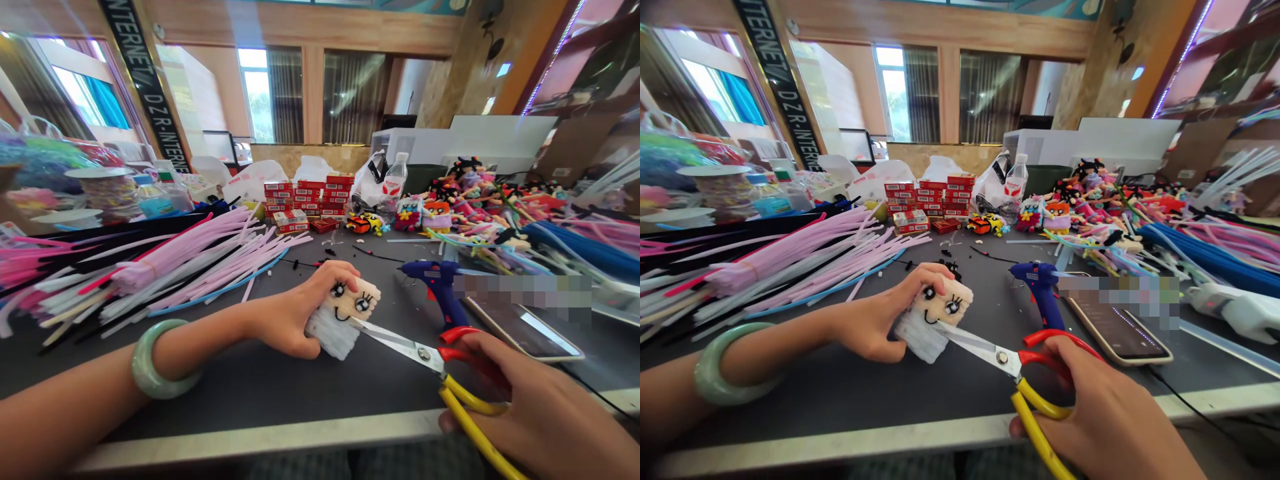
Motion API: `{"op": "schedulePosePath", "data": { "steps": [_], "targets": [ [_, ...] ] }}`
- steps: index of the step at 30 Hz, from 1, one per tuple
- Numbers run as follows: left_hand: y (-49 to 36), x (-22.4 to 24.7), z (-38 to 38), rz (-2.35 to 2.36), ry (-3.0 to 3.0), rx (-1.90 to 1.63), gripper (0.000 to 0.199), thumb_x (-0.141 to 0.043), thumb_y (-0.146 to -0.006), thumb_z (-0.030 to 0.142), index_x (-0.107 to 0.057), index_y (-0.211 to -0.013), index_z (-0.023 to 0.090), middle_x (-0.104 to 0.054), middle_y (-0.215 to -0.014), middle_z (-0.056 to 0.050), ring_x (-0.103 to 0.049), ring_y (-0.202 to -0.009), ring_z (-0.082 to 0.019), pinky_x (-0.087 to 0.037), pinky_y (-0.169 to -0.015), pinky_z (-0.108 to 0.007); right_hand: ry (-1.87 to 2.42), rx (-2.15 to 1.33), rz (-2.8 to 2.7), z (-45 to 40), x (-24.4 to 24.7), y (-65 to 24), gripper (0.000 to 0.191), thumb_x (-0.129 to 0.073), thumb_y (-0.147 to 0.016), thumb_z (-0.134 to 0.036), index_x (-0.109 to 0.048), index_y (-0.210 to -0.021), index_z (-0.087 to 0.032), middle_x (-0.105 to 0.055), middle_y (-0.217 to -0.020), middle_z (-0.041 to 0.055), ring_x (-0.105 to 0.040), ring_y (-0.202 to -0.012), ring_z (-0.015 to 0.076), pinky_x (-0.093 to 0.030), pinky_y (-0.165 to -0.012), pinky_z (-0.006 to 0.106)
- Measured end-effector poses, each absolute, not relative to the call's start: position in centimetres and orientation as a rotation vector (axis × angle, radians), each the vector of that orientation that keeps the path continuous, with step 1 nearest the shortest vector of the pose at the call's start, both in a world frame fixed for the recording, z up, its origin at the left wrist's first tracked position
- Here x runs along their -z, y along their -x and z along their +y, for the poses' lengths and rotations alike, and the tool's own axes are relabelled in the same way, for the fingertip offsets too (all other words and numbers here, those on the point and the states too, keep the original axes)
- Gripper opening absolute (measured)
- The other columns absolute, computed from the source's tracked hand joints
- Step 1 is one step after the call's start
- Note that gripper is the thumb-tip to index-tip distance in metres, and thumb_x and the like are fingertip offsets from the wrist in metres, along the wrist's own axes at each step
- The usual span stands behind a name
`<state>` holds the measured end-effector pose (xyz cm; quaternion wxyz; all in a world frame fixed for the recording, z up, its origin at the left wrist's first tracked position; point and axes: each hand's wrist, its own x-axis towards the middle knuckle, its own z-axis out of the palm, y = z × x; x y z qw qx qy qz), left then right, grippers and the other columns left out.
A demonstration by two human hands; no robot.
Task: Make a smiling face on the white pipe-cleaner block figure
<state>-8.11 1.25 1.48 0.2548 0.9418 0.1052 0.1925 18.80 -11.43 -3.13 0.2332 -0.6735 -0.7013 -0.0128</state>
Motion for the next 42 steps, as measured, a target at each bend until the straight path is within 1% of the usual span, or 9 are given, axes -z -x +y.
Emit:
{"op": "schedulePosePath", "data": {
  "steps": [5, 12, 20, 23, 26, 29, 34, 37, 42],
  "targets": [
    [7.7, -2.0, 0.6, 0.245, -2.591, -0.434, 0.073, -0.049, -0.049, 0.006, -0.03, -0.116, 0.024, -0.035, -0.124, -0.012, -0.035, -0.127, -0.029, -0.027, -0.109, -0.05, 1.872, -0.126, -1.952, -11.2, 3.6, -19.0, 0.043, -0.072, -0.061, -0.042, -0.068, -0.101, -0.028, -0.075, -0.092, -0.0001, -0.071, -0.077, 0.0239, -0.059, -0.063, 0.032],
    [7.3, -2.5, -0.3, 0.234, -2.598, -0.391, 0.072, -0.05, -0.049, 0.004, -0.031, -0.116, 0.023, -0.035, -0.124, -0.013, -0.038, -0.127, -0.029, -0.03, -0.109, -0.046, 1.748, -0.079, -2.021, -11.0, 4.0, -19.6, 0.048, -0.074, -0.061, -0.045, -0.071, -0.103, -0.022, -0.076, -0.092, 0.0051, -0.072, -0.076, 0.0254, -0.06, -0.065, 0.032],
    [7.0, -2.9, -0.8, 0.253, -2.613, -0.35, 0.069, -0.049, -0.052, 0.003, -0.037, -0.117, 0.023, -0.038, -0.126, -0.012, -0.044, -0.124, -0.028, -0.04, -0.103, -0.041, 1.704, -0.18, -1.99, -11.4, 3.4, -19.0, 0.038, -0.073, -0.062, -0.039, -0.074, -0.098, -0.024, -0.076, -0.083, 0.0029, -0.071, -0.066, 0.0219, -0.059, -0.058, 0.029],
    [6.9, -2.9, -0.9, 0.263, -2.617, -0.359, 0.071, -0.048, -0.051, 0.003, -0.038, -0.118, 0.023, -0.04, -0.125, -0.012, -0.045, -0.122, -0.028, -0.041, -0.102, -0.042, 1.718, -0.2, -1.92, -11.3, 3.5, -18.9, 0.041, -0.075, -0.061, -0.037, -0.074, -0.099, -0.023, -0.076, -0.087, 0.0035, -0.071, -0.07, 0.0223, -0.059, -0.061, 0.03],
    [6.8, -2.9, -1.0, 0.27, -2.614, -0.352, 0.073, -0.048, -0.051, 0.003, -0.038, -0.12, 0.024, -0.042, -0.125, -0.011, -0.046, -0.121, -0.028, -0.043, -0.1, -0.042, 1.708, -0.215, -1.957, -11.2, 3.5, -19.1, 0.044, -0.077, -0.058, -0.04, -0.075, -0.099, -0.023, -0.076, -0.081, 0.0035, -0.07, -0.063, 0.0221, -0.058, -0.058, 0.03],
    [6.8, -2.9, -1.1, 0.292, -2.604, -0.351, 0.074, -0.048, -0.051, 0.004, -0.038, -0.121, 0.024, -0.041, -0.126, -0.011, -0.045, -0.121, -0.028, -0.041, -0.101, -0.043, 1.723, -0.188, -1.979, -10.9, 3.2, -19.1, 0.044, -0.078, -0.057, -0.042, -0.076, -0.096, -0.024, -0.074, -0.068, 0.0011, -0.066, -0.051, 0.0199, -0.056, -0.051, 0.029],
    [6.8, -2.9, -1.1, 0.284, -2.601, -0.372, 0.073, -0.049, -0.051, 0.005, -0.038, -0.121, 0.022, -0.042, -0.123, -0.011, -0.039, -0.127, -0.027, -0.037, -0.106, -0.043, 1.702, -0.305, -1.938, -10.8, 2.7, -18.5, 0.033, -0.076, -0.058, -0.038, -0.078, -0.089, -0.025, -0.075, -0.071, -0.0002, -0.068, -0.055, 0.0193, -0.056, -0.054, 0.025],
    [6.8, -2.9, -1.1, 0.295, -2.595, -0.395, 0.072, -0.049, -0.051, 0.007, -0.038, -0.12, 0.023, -0.042, -0.122, -0.011, -0.037, -0.128, -0.029, -0.036, -0.106, -0.045, 1.698, -0.262, -1.891, -10.8, 2.8, -18.3, 0.026, -0.075, -0.057, -0.035, -0.078, -0.081, -0.026, -0.073, -0.064, -0.0019, -0.065, -0.051, 0.0183, -0.054, -0.053, 0.025],
    [6.8, -2.7, -0.9, 0.292, -2.567, -0.386, 0.07, -0.051, -0.052, 0.009, -0.038, -0.119, 0.023, -0.04, -0.124, -0.011, -0.037, -0.128, -0.031, -0.033, -0.107, -0.048, 1.689, -0.269, -1.982, -10.5, 3.0, -18.7, 0.037, -0.077, -0.057, -0.041, -0.078, -0.091, -0.025, -0.074, -0.066, -0.0004, -0.066, -0.049, 0.0194, -0.053, -0.047, 0.026]
  ]
}}
